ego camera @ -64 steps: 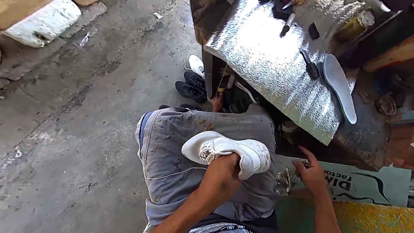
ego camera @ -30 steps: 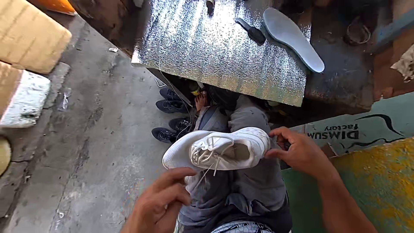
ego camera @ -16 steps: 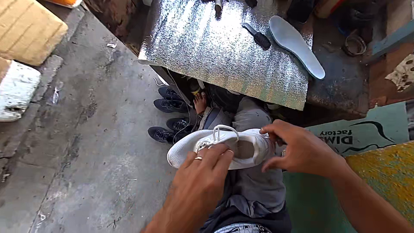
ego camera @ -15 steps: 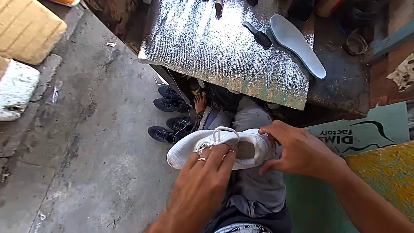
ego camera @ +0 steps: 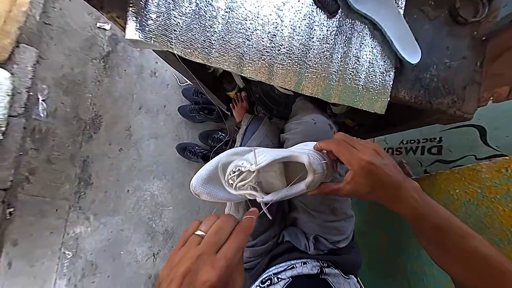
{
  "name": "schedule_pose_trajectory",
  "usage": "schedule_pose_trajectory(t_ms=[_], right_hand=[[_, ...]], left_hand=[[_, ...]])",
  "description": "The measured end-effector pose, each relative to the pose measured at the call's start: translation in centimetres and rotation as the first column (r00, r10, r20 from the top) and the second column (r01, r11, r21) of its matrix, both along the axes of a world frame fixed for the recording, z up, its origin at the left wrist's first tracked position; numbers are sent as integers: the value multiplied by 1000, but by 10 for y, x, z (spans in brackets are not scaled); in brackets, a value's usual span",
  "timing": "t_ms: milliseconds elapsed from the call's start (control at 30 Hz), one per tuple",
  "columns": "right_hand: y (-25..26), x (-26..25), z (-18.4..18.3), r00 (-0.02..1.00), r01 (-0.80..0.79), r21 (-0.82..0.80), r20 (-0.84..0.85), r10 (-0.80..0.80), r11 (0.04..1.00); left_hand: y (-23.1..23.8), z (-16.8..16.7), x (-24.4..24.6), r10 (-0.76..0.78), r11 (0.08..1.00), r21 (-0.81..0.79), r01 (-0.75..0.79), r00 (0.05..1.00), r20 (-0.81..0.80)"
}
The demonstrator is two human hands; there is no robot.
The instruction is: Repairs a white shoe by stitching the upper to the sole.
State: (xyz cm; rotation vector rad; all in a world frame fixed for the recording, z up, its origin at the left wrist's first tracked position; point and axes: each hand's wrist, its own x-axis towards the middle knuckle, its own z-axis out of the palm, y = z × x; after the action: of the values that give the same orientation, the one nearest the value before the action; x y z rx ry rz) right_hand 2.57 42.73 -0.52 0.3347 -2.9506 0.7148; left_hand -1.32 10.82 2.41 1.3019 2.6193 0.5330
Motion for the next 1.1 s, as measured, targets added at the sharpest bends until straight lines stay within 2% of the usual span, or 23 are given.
schedule_pose_trajectory(t_ms=[67,100,133,167,200,233,267,333,367,400,500,567,633,700,800,900,1100], right_hand=[[-2,0,-2,1000,7,-69,8,-6,998],[0,2,-2,999,13,-159,34,-8,987],[5,3,-4,997,33,-314,74,-10,949],[12,5,-10,993,74,-531,113,-16,844],[16,9,-20,987,146,-734,158,-43,663],[16,12,-33,973,230,-857,206,-104,460],[13,14,-47,954,288,-904,241,-180,317],[5,18,-66,900,372,-909,303,-314,189],[7,19,-66,885,383,-904,301,-355,189],[12,21,-60,880,404,-877,295,-373,259],[25,37,-25,880,463,-693,289,-376,552],[29,49,-10,906,423,-546,253,-340,723],[28,59,-7,937,343,-399,202,-283,850],[27,60,-11,956,284,-356,173,-236,890],[27,58,-14,962,262,-368,169,-212,892],[27,55,-14,967,245,-381,165,-195,892],[33,50,-12,976,191,-377,169,-136,906]], left_hand=[[-2,-2,-2,14,1000,21,-15,999,50],[0,-3,-2,26,998,57,-30,997,70],[7,-1,-2,42,993,107,-52,995,94],[17,2,-2,55,985,158,-74,991,126],[28,4,0,60,977,193,-93,984,170],[40,4,2,60,970,219,-108,974,218],[53,0,5,56,965,233,-119,964,260],[76,-14,9,67,951,268,-154,949,307],[84,-20,7,73,940,289,-182,934,349],[87,-23,2,68,933,291,-211,899,432],[83,-28,-17,-1,924,294,-243,769,640],[82,-32,-24,-28,926,307,-217,775,632],[86,-35,-20,4,943,277,-183,840,542],[93,-39,-15,37,943,267,-200,858,512],[94,-45,-11,-23,910,319,-265,735,678],[92,-47,-9,-93,873,371,-318,637,765],[96,-51,-6,-180,780,471,-413,572,800]])
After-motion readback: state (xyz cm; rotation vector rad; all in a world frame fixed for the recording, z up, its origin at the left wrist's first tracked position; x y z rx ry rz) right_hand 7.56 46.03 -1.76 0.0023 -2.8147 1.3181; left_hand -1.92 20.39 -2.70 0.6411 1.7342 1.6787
